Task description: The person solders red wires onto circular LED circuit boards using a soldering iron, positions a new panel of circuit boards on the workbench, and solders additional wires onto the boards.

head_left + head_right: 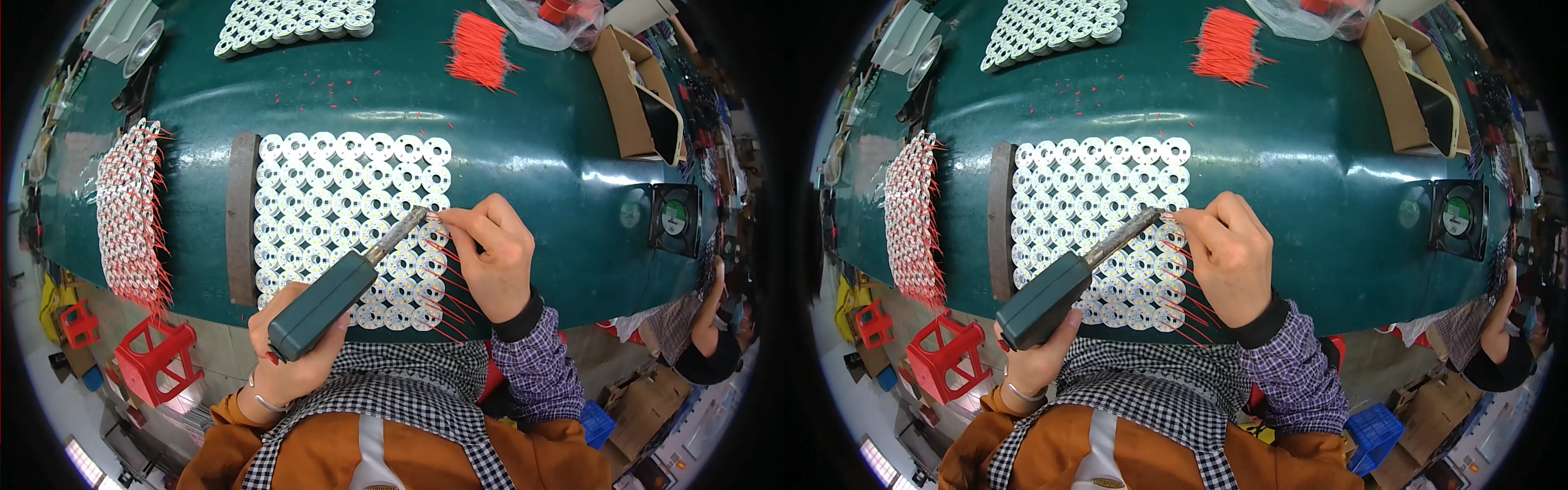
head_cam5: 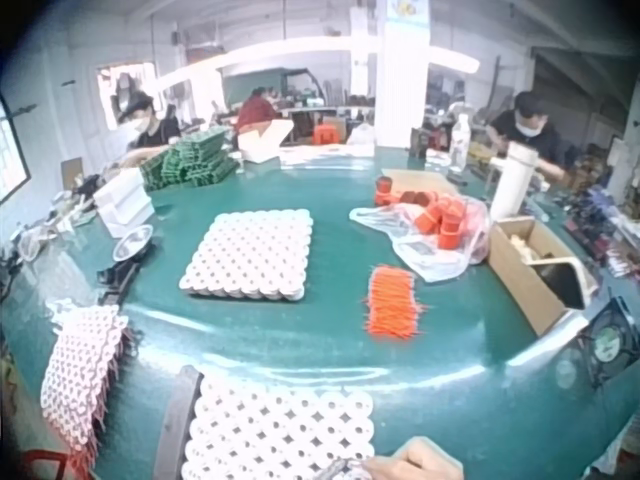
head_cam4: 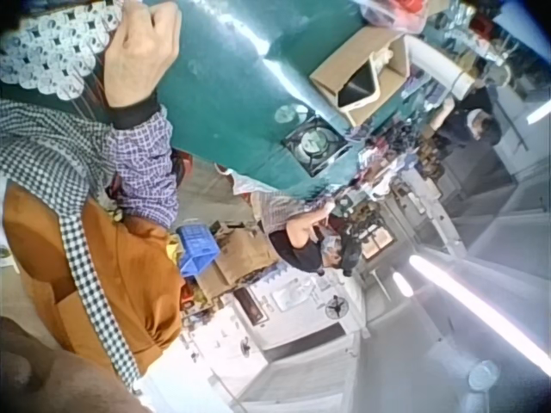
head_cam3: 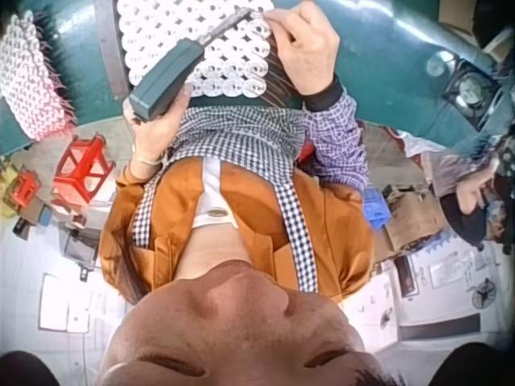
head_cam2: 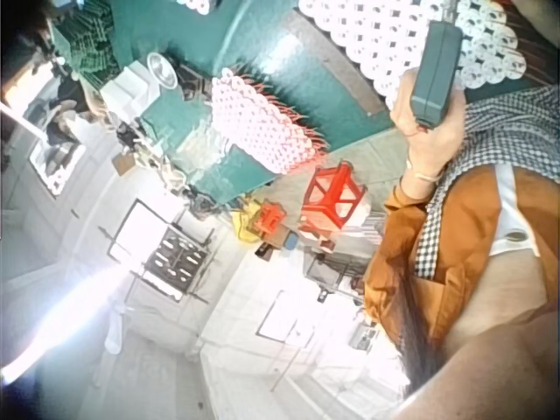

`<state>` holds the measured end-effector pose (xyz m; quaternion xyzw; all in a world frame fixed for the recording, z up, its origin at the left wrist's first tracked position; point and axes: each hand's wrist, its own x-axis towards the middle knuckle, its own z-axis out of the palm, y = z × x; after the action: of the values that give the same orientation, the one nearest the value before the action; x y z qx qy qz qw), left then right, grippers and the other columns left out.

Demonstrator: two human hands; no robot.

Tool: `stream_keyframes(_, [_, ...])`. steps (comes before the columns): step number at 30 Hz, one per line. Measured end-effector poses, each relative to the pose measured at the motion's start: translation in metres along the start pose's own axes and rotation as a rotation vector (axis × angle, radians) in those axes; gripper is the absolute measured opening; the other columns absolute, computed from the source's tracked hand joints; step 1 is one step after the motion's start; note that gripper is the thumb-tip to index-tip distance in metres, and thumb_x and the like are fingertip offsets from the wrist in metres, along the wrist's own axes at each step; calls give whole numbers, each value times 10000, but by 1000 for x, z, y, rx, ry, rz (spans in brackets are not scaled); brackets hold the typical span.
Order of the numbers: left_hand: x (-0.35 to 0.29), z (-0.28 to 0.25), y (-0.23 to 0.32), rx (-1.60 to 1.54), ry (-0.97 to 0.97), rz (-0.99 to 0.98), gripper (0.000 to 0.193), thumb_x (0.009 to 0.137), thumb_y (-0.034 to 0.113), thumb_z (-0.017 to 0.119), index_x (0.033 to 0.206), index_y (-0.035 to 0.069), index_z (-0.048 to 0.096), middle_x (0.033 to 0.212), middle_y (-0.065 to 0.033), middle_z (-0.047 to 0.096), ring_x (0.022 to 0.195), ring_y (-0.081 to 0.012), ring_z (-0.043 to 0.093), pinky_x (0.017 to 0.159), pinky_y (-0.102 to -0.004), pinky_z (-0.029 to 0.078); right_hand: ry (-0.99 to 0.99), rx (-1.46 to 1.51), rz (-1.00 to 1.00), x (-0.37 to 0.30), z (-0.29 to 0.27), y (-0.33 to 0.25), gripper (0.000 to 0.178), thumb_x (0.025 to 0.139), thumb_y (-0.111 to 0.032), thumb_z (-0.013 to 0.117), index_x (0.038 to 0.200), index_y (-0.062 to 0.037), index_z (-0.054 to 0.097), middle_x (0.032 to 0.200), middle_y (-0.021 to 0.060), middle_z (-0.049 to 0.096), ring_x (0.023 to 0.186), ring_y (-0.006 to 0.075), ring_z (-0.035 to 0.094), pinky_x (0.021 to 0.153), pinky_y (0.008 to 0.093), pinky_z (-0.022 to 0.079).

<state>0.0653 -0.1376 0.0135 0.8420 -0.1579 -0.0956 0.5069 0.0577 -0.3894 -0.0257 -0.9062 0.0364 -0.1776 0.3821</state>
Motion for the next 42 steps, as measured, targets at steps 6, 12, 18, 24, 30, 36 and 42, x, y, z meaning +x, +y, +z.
stream_keyframes(6, [-1,0,-6,51,-12,43,157,755,3,765,905,-19,725,805,-104,646,617,-214,616,557,-311,479,5,-11,-12,-2,1,3,146,759,61,736,882,-19,729,724,69,488,662,224,550,573,361,457])
stream_keyframes(12, [-10,-4,-9,29,74,34,212,735,-6,763,943,-27,728,832,-119,657,604,-220,624,542,-295,484,-1,-3,-5,-1,0,1,139,766,54,737,886,-15,727,736,73,506,683,232,563,596,361,470])
stream_keyframes(18, [-5,-1,-6,-22,64,24,228,736,-26,762,960,-41,723,866,-130,675,647,-214,657,576,-289,507,50,38,1,3,0,2,121,790,58,724,892,-6,710,796,88,579,752,257,608,641,365,491])
stream_keyframes(24, [6,3,1,6,29,58,194,758,-23,758,948,-40,721,867,-121,681,669,-200,662,598,-290,512,43,24,20,3,1,4,127,782,74,713,883,-1,703,802,88,591,752,262,613,644,368,497])
stream_keyframes(30, [9,6,3,-9,6,28,169,762,-15,759,925,-33,719,846,-110,674,664,-197,656,588,-296,503,48,3,5,3,0,4,145,763,94,699,875,2,699,794,89,587,738,260,611,625,369,497])
stream_keyframes(36, [9,6,2,8,0,47,161,753,-15,760,908,-34,718,822,-111,661,641,-205,640,572,-297,490,78,-6,-7,2,1,4,144,754,102,698,862,7,691,789,94,584,724,264,611,618,372,497])
stream_keyframes(42, [10,8,2,-18,-8,34,160,749,-25,760,901,-35,713,816,-113,658,648,-208,636,582,-301,490,91,-13,-26,2,1,5,148,746,104,701,860,11,684,787,94,572,722,264,605,614,372,494])
